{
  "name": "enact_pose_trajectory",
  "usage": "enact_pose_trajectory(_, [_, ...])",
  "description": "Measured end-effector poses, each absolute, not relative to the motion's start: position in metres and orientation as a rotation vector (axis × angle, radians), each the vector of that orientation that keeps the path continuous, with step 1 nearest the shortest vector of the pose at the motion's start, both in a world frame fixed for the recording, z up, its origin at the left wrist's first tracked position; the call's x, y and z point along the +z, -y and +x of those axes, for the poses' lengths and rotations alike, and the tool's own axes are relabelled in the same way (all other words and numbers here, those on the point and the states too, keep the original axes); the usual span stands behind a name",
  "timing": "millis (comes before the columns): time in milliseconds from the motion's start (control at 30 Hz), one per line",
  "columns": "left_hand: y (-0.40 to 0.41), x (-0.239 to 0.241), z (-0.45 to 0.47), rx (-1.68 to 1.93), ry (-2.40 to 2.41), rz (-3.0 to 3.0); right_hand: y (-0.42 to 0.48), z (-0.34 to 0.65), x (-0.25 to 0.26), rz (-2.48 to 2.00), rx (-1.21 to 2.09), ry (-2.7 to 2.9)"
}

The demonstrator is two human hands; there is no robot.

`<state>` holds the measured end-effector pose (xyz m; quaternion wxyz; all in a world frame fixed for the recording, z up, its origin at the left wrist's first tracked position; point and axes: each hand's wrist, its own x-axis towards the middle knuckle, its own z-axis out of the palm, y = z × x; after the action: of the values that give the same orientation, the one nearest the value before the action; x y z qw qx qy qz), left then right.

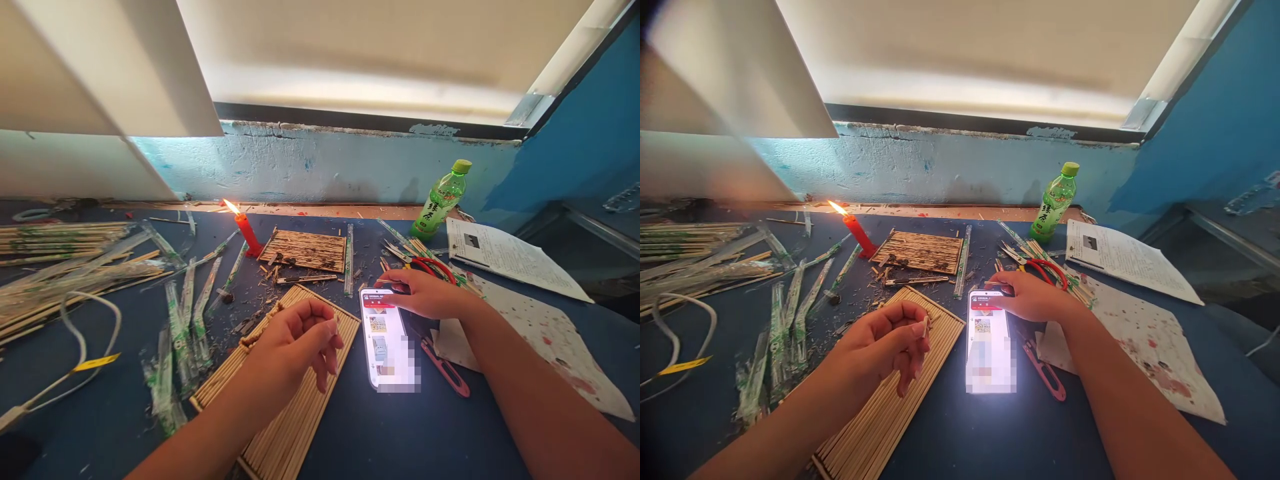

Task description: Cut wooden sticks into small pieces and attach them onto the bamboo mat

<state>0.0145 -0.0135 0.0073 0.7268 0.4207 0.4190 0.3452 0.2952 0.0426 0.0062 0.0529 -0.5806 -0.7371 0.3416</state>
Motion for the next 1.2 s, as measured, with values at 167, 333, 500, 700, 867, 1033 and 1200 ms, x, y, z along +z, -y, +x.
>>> enact_pose_trajectory(167, [0.013,0.008,0.014,0.762,-0.962,0.911,-0.042,0.3,0.003,-1.748,1.066,2.225])
enact_pose_trajectory(333, [0.017,0.01,0.015,0.74,-0.929,0.887,-0.043,0.295,-0.006,-1.778,1.013,2.175])
enact_pose_trajectory(500, [0.021,0.008,0.02,0.661,-0.968,0.896,-0.044,0.287,-0.005,-1.756,0.938,2.064])
enact_pose_trajectory(700, [0.016,0.01,0.02,0.641,-0.983,0.893,-0.039,0.278,0.005,-1.591,0.943,1.903])
enact_pose_trajectory(867, [0.015,0.016,0.016,0.672,-0.961,0.918,-0.028,0.272,0.018,-1.35,1.167,1.794])
enact_pose_trajectory(1033, [0.01,0.012,0.012,0.635,-0.907,0.887,-0.013,0.258,0.025,-1.125,1.43,1.775])
enact_pose_trajectory(1200, [0.009,0.007,0.01,0.559,-0.827,0.794,-0.005,0.244,0.019,-1.02,1.493,1.797])
